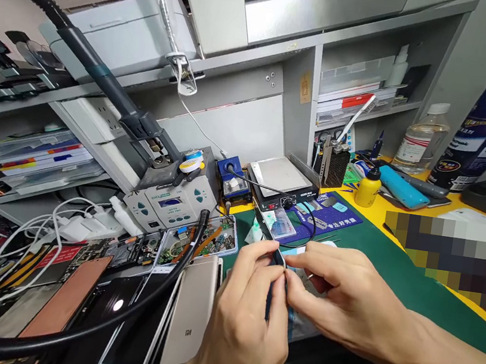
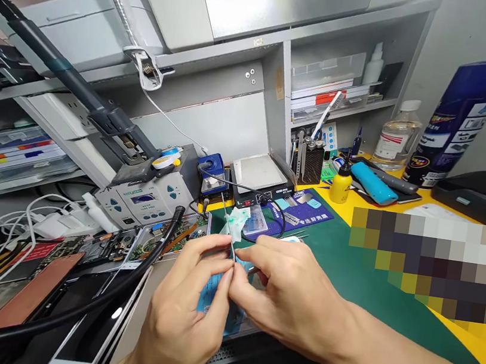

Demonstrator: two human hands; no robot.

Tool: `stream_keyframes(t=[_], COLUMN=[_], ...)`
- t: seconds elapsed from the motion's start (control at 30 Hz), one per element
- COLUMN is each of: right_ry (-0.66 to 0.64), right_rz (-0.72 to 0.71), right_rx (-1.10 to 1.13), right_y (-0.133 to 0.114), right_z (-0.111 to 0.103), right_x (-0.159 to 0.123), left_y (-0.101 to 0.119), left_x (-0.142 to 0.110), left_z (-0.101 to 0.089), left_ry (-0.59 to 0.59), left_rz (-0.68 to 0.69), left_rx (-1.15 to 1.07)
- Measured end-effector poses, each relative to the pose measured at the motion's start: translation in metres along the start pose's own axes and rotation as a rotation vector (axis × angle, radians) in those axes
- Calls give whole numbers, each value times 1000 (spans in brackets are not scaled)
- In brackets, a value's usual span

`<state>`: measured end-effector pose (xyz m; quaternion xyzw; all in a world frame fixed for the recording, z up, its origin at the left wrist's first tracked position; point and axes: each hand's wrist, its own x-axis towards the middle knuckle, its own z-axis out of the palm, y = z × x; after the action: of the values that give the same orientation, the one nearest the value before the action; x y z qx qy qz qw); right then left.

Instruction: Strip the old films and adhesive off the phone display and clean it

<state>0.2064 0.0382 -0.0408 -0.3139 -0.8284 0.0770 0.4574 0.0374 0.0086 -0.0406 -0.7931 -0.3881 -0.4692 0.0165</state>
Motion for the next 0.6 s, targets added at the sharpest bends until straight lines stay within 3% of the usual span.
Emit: stream_keyframes(t=[0.23, 0.4, 0.6], right_ry=[72, 24, 35], right_rz=[28, 100, -70], right_rx=[-1, 128, 67], right_y=[-4, -3, 4], right_z=[1, -7, -5], right_x=[2, 8, 5], left_y=[0, -7, -8], left_x=[0, 6, 8], left_z=[-1, -12, -18], left_ry=[-27, -70, -91], left_rz=[-14, 24, -39], left_rx=[-20, 8, -27])
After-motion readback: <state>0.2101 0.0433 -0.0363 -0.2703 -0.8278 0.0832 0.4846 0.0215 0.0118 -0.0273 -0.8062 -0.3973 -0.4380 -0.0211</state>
